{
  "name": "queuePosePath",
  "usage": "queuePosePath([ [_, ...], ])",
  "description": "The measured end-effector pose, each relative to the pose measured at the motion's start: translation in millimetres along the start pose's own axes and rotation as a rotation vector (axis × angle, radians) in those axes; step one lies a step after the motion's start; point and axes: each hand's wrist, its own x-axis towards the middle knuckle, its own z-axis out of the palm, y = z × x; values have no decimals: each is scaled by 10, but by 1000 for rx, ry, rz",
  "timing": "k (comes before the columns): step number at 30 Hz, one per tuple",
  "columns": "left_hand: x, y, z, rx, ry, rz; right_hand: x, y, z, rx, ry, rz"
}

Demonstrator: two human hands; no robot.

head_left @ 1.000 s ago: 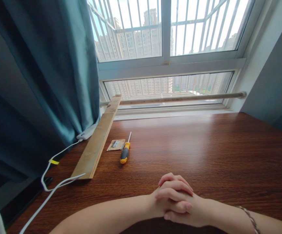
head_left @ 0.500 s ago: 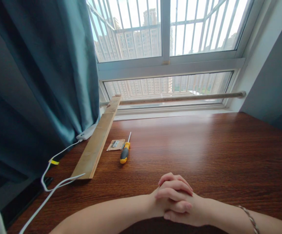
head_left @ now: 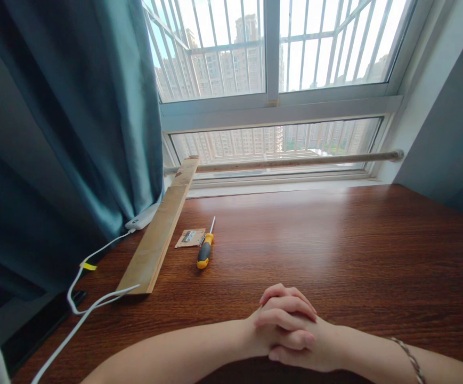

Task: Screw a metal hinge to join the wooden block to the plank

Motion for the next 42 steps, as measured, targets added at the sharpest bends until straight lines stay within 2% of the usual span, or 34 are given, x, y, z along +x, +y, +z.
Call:
queuePosePath([
  [5,2,-2,-60,-34,-50,27,3,-21,-18,0,-5,-5],
  [12,21,19,-55,125,-2,-23,-15,35,43,-6,29,-21],
  [17,20,-24,-62,98,-4,-32,-18,53,46,3,19,-22],
  [30,-10,-39,-62,225,-77,138,-9,25,27,-15,19,-52],
  [42,12,4,-101,142,-40,55,-3,40,29,6,19,-22],
])
